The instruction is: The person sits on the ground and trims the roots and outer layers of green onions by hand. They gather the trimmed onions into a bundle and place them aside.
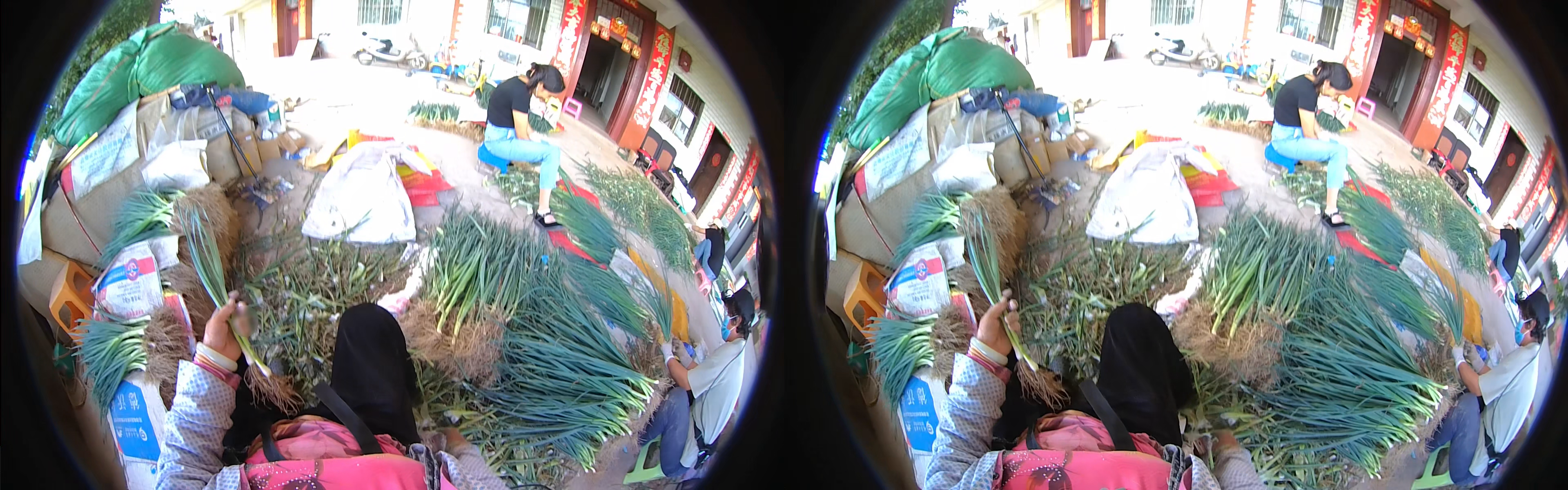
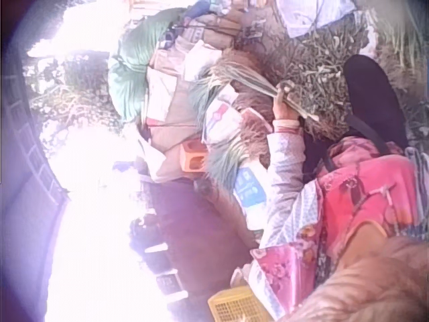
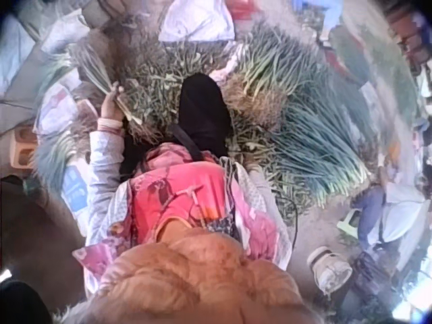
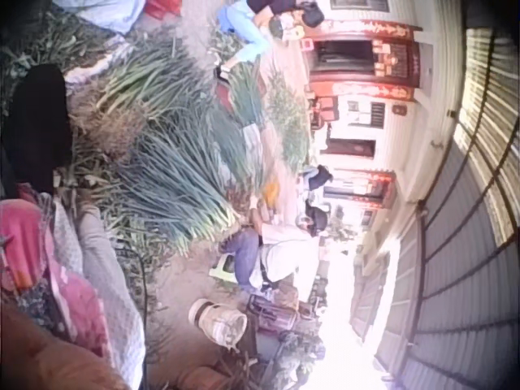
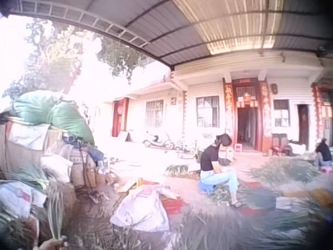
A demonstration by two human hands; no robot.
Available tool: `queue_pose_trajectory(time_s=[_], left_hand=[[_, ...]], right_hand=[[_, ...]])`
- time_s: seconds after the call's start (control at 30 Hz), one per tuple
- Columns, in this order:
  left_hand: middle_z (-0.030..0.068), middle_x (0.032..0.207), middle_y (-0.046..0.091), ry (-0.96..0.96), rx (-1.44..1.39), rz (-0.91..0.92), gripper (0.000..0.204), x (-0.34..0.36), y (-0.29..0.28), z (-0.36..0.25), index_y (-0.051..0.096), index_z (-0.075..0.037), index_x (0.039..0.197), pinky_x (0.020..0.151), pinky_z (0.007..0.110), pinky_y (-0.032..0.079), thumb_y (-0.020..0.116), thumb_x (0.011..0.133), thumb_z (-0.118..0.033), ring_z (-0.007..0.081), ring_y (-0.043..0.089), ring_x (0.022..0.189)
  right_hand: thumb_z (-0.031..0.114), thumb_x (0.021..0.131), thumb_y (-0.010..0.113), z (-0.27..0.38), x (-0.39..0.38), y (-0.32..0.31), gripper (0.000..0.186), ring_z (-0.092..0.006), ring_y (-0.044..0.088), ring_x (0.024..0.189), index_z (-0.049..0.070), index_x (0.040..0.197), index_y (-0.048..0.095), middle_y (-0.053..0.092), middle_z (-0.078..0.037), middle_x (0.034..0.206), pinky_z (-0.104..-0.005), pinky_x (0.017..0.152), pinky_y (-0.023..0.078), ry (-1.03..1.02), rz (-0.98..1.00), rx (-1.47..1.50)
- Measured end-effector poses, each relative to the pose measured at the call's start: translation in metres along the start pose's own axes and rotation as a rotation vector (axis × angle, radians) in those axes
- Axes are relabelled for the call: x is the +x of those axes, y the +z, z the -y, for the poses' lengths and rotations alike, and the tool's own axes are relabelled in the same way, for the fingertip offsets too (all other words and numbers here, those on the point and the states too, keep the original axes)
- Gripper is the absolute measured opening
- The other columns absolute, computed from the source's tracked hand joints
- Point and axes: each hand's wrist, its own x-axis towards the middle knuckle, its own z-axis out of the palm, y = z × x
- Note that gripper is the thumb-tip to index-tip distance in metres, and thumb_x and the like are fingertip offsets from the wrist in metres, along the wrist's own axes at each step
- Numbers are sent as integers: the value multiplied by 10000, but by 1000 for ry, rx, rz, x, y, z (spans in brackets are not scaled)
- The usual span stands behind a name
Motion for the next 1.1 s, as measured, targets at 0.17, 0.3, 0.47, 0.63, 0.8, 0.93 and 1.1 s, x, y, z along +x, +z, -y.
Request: queue_pose_trajectory(time_s=[0.17, 0.3, 0.47, 0.63, 0.8, 0.93, 1.1], left_hand=[[22, 780, 517, -74, -80, -74, 167, 1, -12, 9, 480, -152, 1068, 496, 250, 374, 459, 903, -166, 105, 430, 564], [32, 781, 518, -125, -135, -101, 176, 9, -26, 24, 458, -151, 1081, 491, 254, 374, 441, 905, -150, 113, 430, 565], [37, 774, 519, -158, -139, -91, 171, 10, -43, 29, 456, -120, 1082, 498, 262, 370, 430, 915, -149, 121, 426, 548], [30, 773, 506, -175, -169, -113, 152, 13, -51, 41, 481, -123, 1051, 495, 255, 366, 458, 909, -172, 121, 434, 559], [33, 785, 503, -171, -127, -186, 162, 5, -59, 38, 490, -117, 1054, 501, 250, 373, 473, 901, -166, 123, 434, 571], [43, 792, 499, -197, -127, -202, 173, 8, -68, 36, 477, -115, 1068, 505, 251, 377, 468, 902, -164, 128, 438, 581], [41, 798, 496, -239, -141, -192, 198, 14, -78, 45, 457, -121, 1090, 498, 246, 368, 472, 900, -174, 129, 440, 586]], right_hand=[[256, 710, 647, -22, 11, 11, 483, -318, 522, 1091, 105, 1162, 569, 553, -191, 1164, -368, 939, 392, 72, 154, 39], [265, 690, 654, -38, 39, 6, 494, -319, 528, 1083, 107, 1152, 579, 558, -185, 1159, -365, 942, 390, 120, 199, 59], [143, 766, 577, -5, 74, -49, 265, -261, 621, 827, 4, 983, 641, 649, -149, 888, -349, 769, 483, 129, -386, 418], [39, 792, 524, 35, 131, -170, 273, -263, 594, 876, -32, 1049, 584, 620, -173, 939, -355, 752, 472, -37, -831, 372], [35, 869, 443, 129, 131, -189, 281, -295, 556, 1010, 33, 1119, 572, 589, -154, 1094, -405, 853, 470, 314, -742, 271], [47, 875, 441, 136, 139, -179, 274, -304, 551, 996, 57, 1115, 571, 581, -157, 1096, -424, 840, 473, 414, -658, 151], [101, 872, 462, 129, 148, -175, 249, -312, 552, 981, 53, 1077, 595, 588, -148, 1089, -411, 841, 457, 290, -706, 139]])
